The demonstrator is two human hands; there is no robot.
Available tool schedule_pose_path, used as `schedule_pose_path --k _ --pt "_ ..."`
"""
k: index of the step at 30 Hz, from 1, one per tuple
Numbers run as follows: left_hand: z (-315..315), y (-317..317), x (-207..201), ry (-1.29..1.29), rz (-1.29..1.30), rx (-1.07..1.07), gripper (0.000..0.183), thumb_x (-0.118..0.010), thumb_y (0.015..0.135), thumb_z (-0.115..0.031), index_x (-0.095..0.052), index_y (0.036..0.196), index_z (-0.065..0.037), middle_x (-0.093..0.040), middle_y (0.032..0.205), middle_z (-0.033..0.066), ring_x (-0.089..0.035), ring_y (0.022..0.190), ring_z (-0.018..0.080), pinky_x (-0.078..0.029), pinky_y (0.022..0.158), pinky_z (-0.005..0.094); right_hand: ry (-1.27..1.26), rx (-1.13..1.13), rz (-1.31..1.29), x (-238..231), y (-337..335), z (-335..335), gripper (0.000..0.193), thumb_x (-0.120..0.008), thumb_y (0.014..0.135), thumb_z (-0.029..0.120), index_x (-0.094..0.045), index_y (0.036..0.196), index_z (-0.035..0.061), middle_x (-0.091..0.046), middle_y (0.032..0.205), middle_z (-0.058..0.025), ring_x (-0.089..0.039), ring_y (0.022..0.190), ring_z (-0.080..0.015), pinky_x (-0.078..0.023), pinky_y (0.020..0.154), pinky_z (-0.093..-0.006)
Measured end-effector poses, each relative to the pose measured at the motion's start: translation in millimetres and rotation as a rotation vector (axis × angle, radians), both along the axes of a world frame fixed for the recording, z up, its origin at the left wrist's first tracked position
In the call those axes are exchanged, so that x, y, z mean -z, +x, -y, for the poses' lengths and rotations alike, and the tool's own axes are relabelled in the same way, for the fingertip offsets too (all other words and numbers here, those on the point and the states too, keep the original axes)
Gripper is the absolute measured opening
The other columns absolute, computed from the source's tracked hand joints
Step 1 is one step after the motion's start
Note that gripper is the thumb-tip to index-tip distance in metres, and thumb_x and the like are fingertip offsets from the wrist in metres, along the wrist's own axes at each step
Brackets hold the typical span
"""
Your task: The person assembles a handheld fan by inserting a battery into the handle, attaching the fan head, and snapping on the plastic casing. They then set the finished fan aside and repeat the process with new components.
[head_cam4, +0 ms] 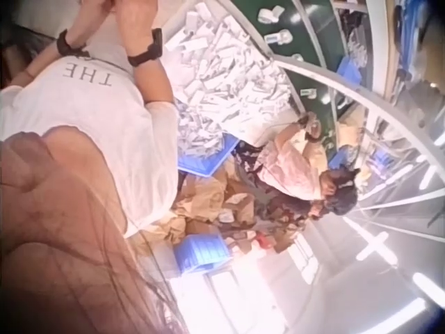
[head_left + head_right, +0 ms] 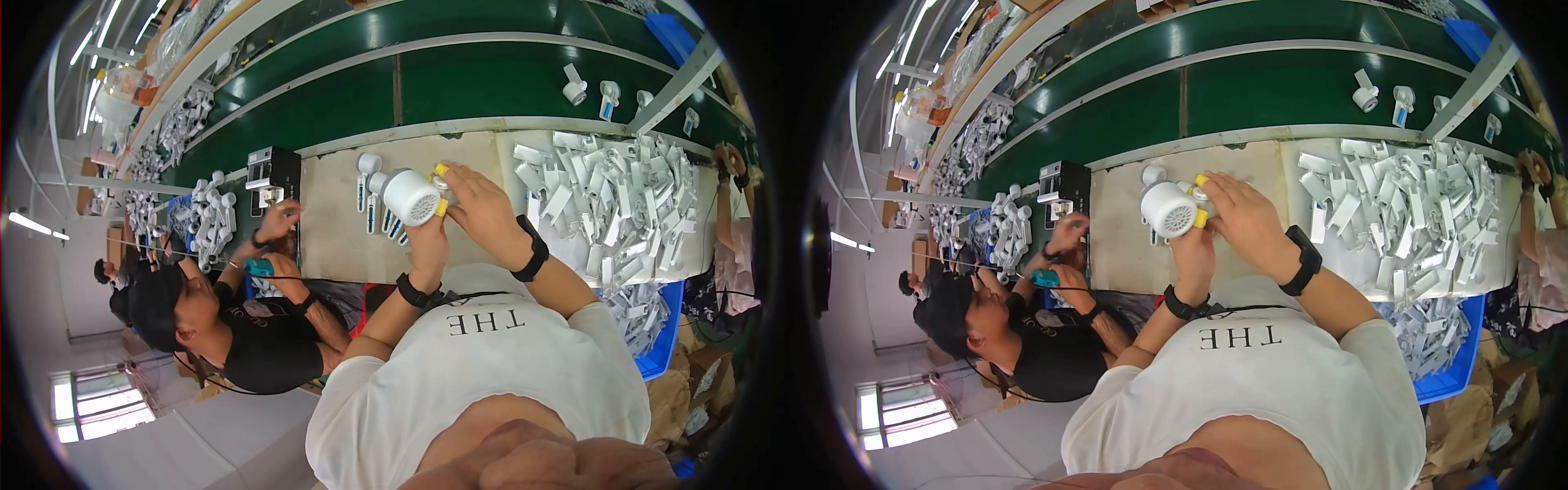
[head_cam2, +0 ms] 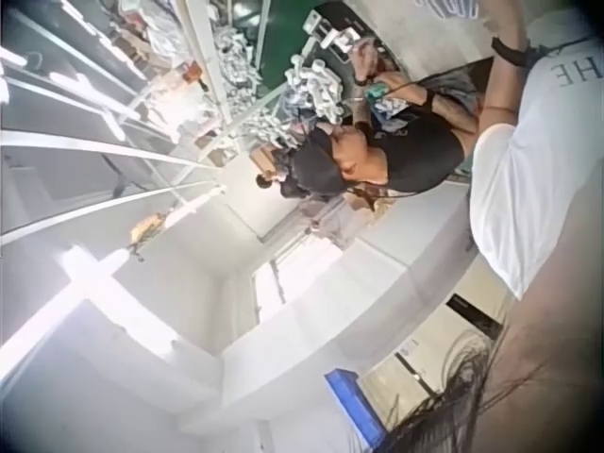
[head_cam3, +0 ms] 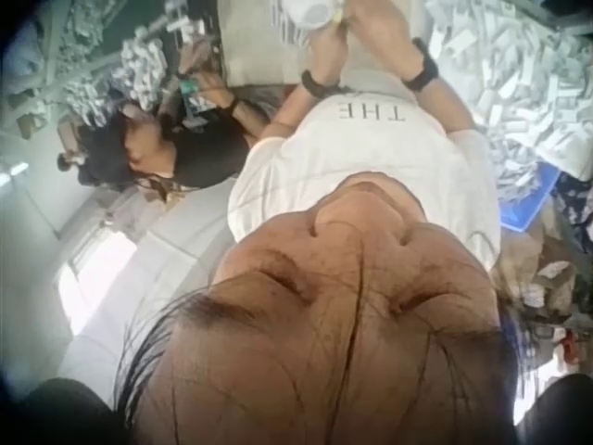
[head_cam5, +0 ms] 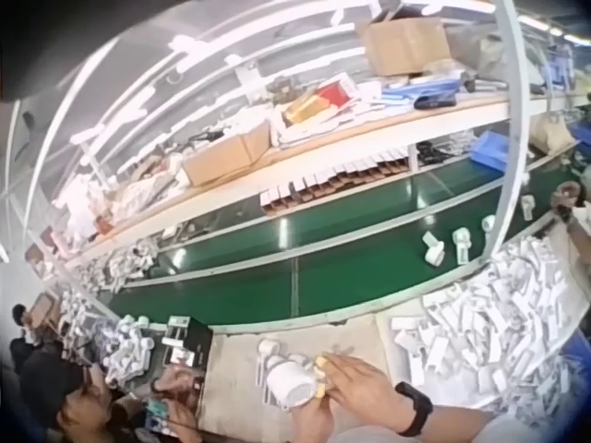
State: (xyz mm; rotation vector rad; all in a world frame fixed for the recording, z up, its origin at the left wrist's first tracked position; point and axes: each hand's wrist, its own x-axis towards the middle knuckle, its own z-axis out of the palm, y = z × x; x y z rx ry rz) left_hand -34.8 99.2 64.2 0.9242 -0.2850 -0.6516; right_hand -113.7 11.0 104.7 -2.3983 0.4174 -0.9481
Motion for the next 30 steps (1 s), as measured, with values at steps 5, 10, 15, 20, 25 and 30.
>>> schedule_pose_path --k 5,10,15,20,25,30 --pt "0 16 4 0.076 0.153 0.015 0.033 -0.056 0.082 -0.001 -0.047 0.113 0.0 -0.053 0.108 0.0073 -0.053 0.097 0.0166 -0.044 0.082 0.0287 -0.07 -0.045 -0.02 -3 -3 4 0.063 -0.07 0.063 0.011 -0.044 0.12 0.004 -0.05 0.116 -0.0174 -0.05 0.103 -0.0334 -0.043 0.088 -0.0368" --pt "-10 21 -28 -0.123 0.027 0.237 0.029 -0.06 0.081 -0.006 -0.049 0.107 0.0 -0.057 0.102 0.0104 -0.056 0.096 0.0236 -0.044 0.087 0.0364 0.408 -0.174 -0.057 -5 -30 10 0.049 -0.07 0.069 0.017 -0.049 0.111 0.0021 -0.057 0.101 -0.0121 -0.056 0.09 -0.022 -0.045 0.078 -0.0304" --pt "-12 15 -36 -0.104 0.122 0.293 0.027 -0.057 0.082 -0.007 -0.05 0.107 -0.001 -0.058 0.102 0.0104 -0.056 0.096 0.0242 -0.044 0.087 0.0365 0.969 -0.271 0.034 7 -43 4 0.033 -0.067 0.076 0.019 -0.053 0.101 0.001 -0.058 0.083 -0.0059 -0.054 0.073 -0.0102 -0.044 0.064 -0.0229" --pt "-12 13 -40 -0.102 0.03 0.258 0.029 -0.06 0.081 -0.012 -0.051 0.106 -0.001 -0.058 0.1 0.0115 -0.056 0.095 0.026 -0.044 0.086 0.0385 0.795 -0.252 0.038 10 -45 3 0.03 -0.067 0.075 0.02 -0.054 0.095 0.0016 -0.059 0.077 -0.007 -0.055 0.067 -0.0134 -0.044 0.061 -0.0243" --pt "-7 12 -51 -0.117 -0.035 0.227 0.029 -0.059 0.081 -0.011 -0.05 0.107 -0.001 -0.058 0.099 0.0131 -0.057 0.094 0.0266 -0.045 0.084 0.0389 0.484 -0.212 0.041 0 -41 7 0.03 -0.068 0.072 0.025 -0.056 0.087 0.0011 -0.059 0.071 -0.0104 -0.058 0.06 -0.0227 -0.045 0.055 -0.0287" --pt "0 25 -31 -0.009 -0.036 0.257 0.028 -0.057 0.081 -0.011 -0.049 0.105 -0.001 -0.058 0.093 0.012 -0.058 0.089 0.0259 -0.046 0.083 0.0383 0.376 -0.075 -0.017 29 -31 -1 0.03 -0.068 0.071 0.028 -0.057 0.078 0.0018 -0.058 0.066 -0.012 -0.056 0.056 -0.0283 -0.045 0.051 -0.0328"
